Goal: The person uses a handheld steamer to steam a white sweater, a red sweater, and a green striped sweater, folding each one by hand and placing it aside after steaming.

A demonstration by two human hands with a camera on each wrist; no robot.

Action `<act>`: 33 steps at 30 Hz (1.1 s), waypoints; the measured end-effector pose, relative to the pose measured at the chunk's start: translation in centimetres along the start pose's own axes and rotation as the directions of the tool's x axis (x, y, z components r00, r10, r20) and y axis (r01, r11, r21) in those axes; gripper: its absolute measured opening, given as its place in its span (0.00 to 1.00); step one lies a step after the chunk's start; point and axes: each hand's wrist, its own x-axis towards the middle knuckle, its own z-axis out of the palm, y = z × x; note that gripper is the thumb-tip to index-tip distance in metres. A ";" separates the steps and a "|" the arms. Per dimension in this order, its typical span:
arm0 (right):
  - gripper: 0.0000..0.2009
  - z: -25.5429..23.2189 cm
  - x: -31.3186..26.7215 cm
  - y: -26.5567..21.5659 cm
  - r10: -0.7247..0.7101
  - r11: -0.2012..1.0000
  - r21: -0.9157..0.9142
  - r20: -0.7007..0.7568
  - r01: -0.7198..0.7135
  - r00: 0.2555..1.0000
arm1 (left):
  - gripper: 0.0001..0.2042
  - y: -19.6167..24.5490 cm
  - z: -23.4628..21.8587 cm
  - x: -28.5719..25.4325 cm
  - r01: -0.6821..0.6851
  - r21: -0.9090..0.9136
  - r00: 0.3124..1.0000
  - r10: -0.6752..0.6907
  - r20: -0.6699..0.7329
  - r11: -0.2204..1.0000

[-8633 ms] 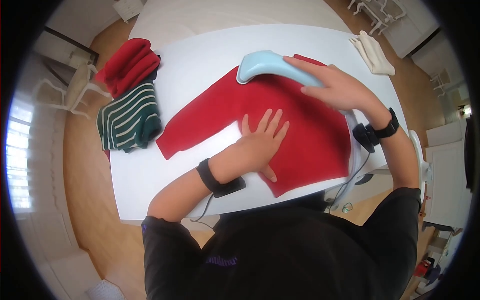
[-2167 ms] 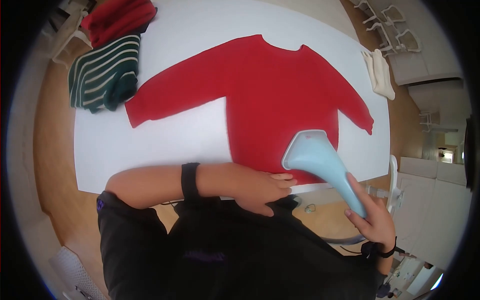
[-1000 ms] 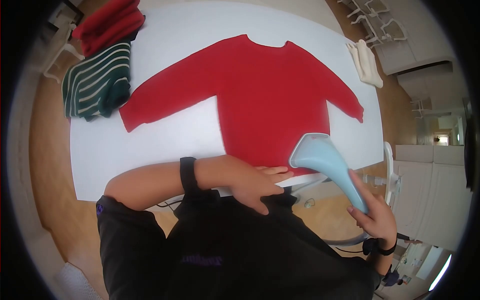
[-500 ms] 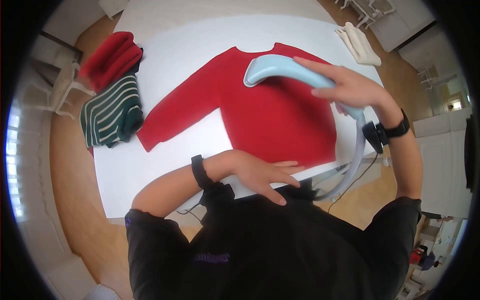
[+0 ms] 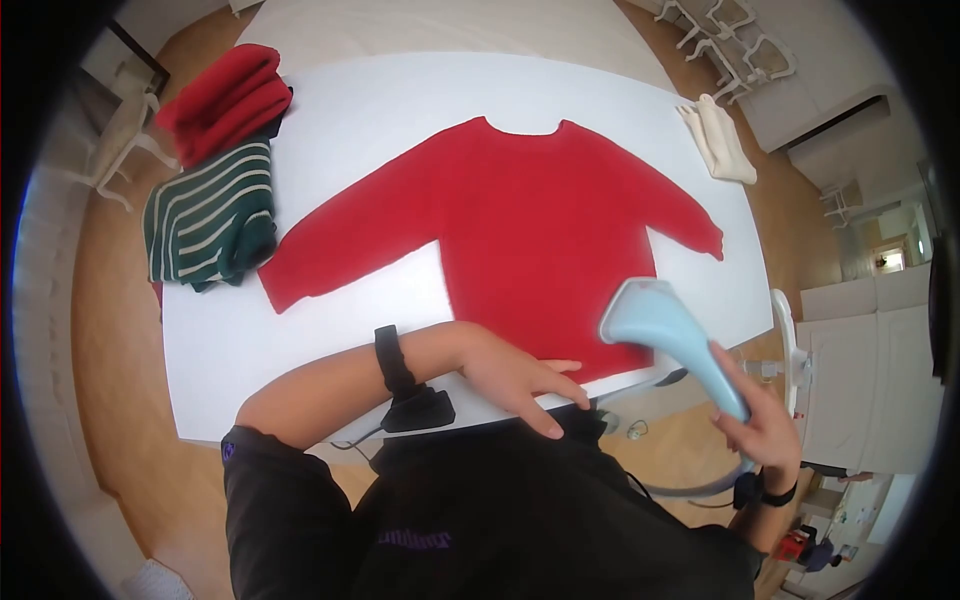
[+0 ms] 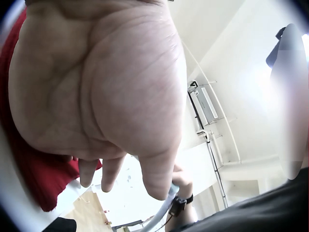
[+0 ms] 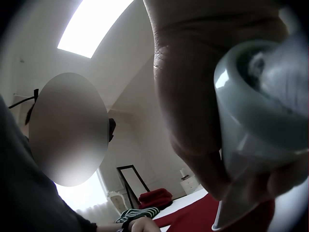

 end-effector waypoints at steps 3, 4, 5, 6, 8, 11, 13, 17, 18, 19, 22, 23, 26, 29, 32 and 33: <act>0.41 1.1 -0.7 1.6 -0.058 0.994 -0.099 -0.046 0.053 0.997 | 0.41 -0.3 -0.5 -0.2 -0.007 -0.064 1.000 0.007 0.010 0.998; 0.41 1.2 -0.3 1.1 -0.071 0.991 -0.120 -0.060 0.063 0.996 | 0.41 -0.2 -0.6 -0.3 -0.007 -0.114 1.000 0.009 0.016 0.993; 0.40 1.3 0.3 0.8 -0.085 0.988 -0.139 -0.078 0.073 0.993 | 0.41 -0.1 -0.7 -0.4 0.010 -0.112 0.999 -0.006 0.038 0.994; 0.40 1.0 1.2 0.7 -0.078 0.991 -0.115 -0.092 0.068 0.993 | 0.41 0.3 -0.9 -0.6 0.039 -0.151 0.999 -0.036 0.021 0.988; 0.41 -0.3 3.9 0.4 -0.196 0.965 -0.186 -0.052 0.184 0.979 | 0.41 0.6 -1.1 -0.7 0.083 -0.182 0.997 -0.080 0.023 0.980; 0.42 -3.0 7.8 -2.3 -0.159 0.970 -0.178 0.034 0.163 0.987 | 0.41 0.5 -0.8 -0.6 0.080 -0.166 0.997 -0.081 -0.003 0.983; 0.42 -4.4 10.6 -4.1 -0.177 0.961 -0.212 0.029 0.179 0.984 | 0.44 1.1 -1.0 -0.8 0.098 -0.094 0.994 -0.103 -0.046 0.991; 0.40 -5.2 15.8 -5.9 -0.215 0.947 -0.235 0.036 0.217 0.976 | 0.48 2.8 -0.9 -1.1 0.114 -0.222 0.988 -0.133 -0.072 0.968; 0.40 -5.2 16.8 -6.1 -0.226 0.952 -0.206 0.020 0.225 0.974 | 0.50 2.1 -0.7 -0.8 0.095 -0.185 0.990 -0.113 -0.089 0.978; 0.40 -5.2 17.6 -6.2 -0.210 0.953 -0.219 0.017 0.209 0.978 | 0.51 1.7 -0.7 -0.7 0.075 -0.148 0.990 -0.091 -0.105 0.986; 0.39 -5.4 16.9 -5.9 -0.223 0.956 -0.202 -0.029 0.213 0.974 | 0.52 2.4 -0.8 -1.0 0.080 -0.185 0.992 -0.095 -0.078 0.979; 0.39 -5.6 15.9 -5.2 -0.229 0.960 -0.174 -0.045 0.218 0.972 | 0.52 3.0 -0.8 -1.2 0.109 -0.215 0.990 -0.125 -0.062 0.970; 0.39 -6.1 12.0 -2.4 -0.158 0.986 -0.072 -0.101 0.151 0.982 | 0.51 0.9 -0.5 -0.6 0.034 -0.177 0.995 -0.049 -0.083 0.984; 0.39 -6.0 9.6 0.6 -0.028 0.993 -0.114 -0.148 0.011 0.989 | 0.51 0.6 -0.6 -0.5 0.056 -0.180 0.995 -0.070 -0.071 0.982; 0.39 -5.6 9.5 2.7 0.038 0.999 -0.020 -0.189 -0.043 0.981 | 0.50 0.8 -0.9 -0.5 0.084 -0.160 0.994 -0.094 -0.056 0.984; 0.39 -5.4 9.6 3.1 0.051 0.998 -0.013 -0.190 -0.054 0.980 | 0.50 0.9 -0.9 -0.4 0.084 -0.161 0.995 -0.092 -0.043 0.983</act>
